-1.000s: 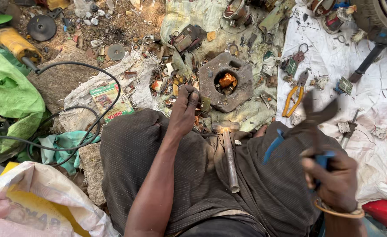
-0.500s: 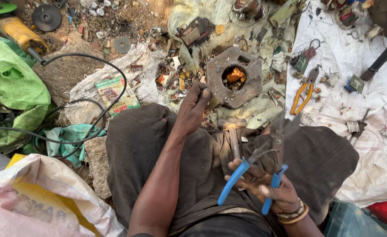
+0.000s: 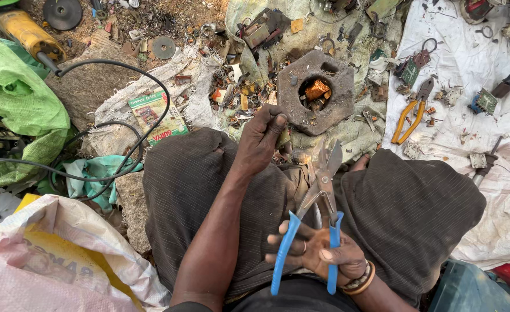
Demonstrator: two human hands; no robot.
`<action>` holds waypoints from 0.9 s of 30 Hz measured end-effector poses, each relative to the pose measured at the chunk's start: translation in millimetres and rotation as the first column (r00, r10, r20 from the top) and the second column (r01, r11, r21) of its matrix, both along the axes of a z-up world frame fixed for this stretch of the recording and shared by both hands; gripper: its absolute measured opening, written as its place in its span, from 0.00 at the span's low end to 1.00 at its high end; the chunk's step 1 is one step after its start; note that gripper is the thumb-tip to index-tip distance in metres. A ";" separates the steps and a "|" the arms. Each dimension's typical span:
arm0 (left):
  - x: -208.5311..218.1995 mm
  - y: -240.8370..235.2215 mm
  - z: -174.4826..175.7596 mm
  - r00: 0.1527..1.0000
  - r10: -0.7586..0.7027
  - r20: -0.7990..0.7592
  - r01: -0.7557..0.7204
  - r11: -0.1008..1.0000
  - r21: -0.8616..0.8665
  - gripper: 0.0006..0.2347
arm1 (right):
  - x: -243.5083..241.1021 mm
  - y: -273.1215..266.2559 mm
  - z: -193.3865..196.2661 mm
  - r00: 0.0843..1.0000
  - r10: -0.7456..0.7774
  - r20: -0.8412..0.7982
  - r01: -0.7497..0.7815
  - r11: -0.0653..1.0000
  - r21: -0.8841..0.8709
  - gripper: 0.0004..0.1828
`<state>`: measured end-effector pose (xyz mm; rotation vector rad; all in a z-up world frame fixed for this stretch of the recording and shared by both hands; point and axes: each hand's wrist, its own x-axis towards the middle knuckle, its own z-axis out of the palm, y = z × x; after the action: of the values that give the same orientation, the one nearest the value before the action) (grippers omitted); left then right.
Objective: The person sits on the ground and uses pliers and a hammer to strip copper wire from a coil. The person repeatedly bends and pulls the wire to separate the copper strands from the insulation, then places the stripped copper into a metal container.
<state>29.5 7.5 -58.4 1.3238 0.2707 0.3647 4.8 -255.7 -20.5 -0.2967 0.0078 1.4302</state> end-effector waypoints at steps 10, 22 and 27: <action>-0.8 -0.8 -2.4 0.991 0.091 0.095 -0.114 0.957 0.266 0.09 | -9.4 12.7 26.0 0.998 0.053 -0.016 -0.054 0.996 -0.076 0.47; -4.0 -4.4 2.3 0.993 -0.023 0.113 -0.023 0.921 0.389 0.06 | -5.3 20.8 24.7 0.998 0.020 -0.051 -0.023 0.998 -0.058 0.48; -4.5 -5.6 1.0 0.991 -0.051 0.122 0.002 0.927 0.375 0.07 | -7.9 19.9 17.3 0.998 -0.001 -0.064 -0.003 0.999 -0.049 0.42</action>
<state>24.9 1.9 -57.5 1.6696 0.0737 0.4947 -3.1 -235.8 -3.2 -0.2909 0.0953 1.4416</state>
